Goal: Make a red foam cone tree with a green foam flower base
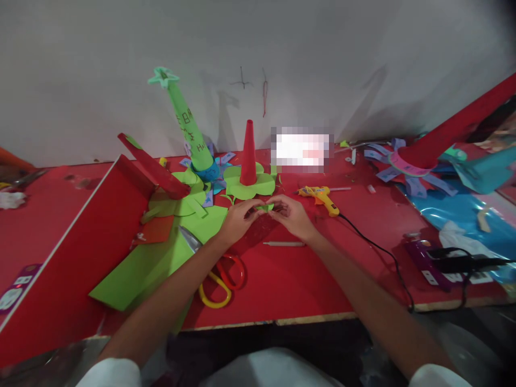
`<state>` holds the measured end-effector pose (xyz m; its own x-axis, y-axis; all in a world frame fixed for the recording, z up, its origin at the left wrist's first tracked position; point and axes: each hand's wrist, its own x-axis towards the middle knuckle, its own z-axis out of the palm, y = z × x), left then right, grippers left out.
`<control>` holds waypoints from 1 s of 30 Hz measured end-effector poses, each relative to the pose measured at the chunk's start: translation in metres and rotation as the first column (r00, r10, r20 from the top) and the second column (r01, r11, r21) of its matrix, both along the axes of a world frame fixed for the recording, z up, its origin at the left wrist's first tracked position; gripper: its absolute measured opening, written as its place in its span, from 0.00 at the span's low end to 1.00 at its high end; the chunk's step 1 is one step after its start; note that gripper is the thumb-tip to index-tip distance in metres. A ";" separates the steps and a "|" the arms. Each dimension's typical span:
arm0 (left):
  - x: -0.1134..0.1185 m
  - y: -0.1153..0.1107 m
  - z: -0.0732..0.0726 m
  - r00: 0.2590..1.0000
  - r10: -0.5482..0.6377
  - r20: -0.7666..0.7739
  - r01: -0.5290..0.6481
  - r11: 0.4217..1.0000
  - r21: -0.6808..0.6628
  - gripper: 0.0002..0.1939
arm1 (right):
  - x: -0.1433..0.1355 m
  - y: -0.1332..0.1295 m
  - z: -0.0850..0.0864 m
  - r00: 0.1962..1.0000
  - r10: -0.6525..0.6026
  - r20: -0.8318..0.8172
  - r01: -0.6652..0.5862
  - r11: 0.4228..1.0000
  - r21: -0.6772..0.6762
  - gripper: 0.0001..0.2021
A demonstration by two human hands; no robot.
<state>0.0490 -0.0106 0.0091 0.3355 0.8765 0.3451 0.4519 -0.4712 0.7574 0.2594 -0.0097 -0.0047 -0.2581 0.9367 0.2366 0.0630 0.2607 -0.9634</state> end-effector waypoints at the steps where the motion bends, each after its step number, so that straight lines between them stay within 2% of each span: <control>1: 0.000 0.000 0.000 1.000 -0.001 -0.004 0.001 1.000 -0.004 0.10 | 0.000 0.000 0.000 1.000 0.007 -0.001 -0.007 1.000 0.002 0.12; 11: -0.002 0.001 -0.002 0.998 -0.002 -0.066 0.003 1.000 0.016 0.13 | -0.001 -0.002 -0.005 0.999 -0.007 0.039 0.004 0.997 0.074 0.12; 21: -0.002 0.000 -0.005 0.993 0.026 -0.118 -0.035 0.996 -0.076 0.17 | -0.001 -0.003 -0.005 0.996 -0.013 0.092 0.003 0.994 0.106 0.10; 30: -0.001 -0.001 -0.006 0.999 0.008 -0.032 -0.008 1.000 -0.028 0.20 | -0.002 -0.003 -0.006 0.994 -0.032 0.102 0.022 0.995 0.101 0.13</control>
<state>0.0482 -0.0116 0.0031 0.3389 0.8883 0.3099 0.4797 -0.4466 0.7553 0.2577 -0.0131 -0.0103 -0.2609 0.9167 0.3025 0.1693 0.3520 -0.9206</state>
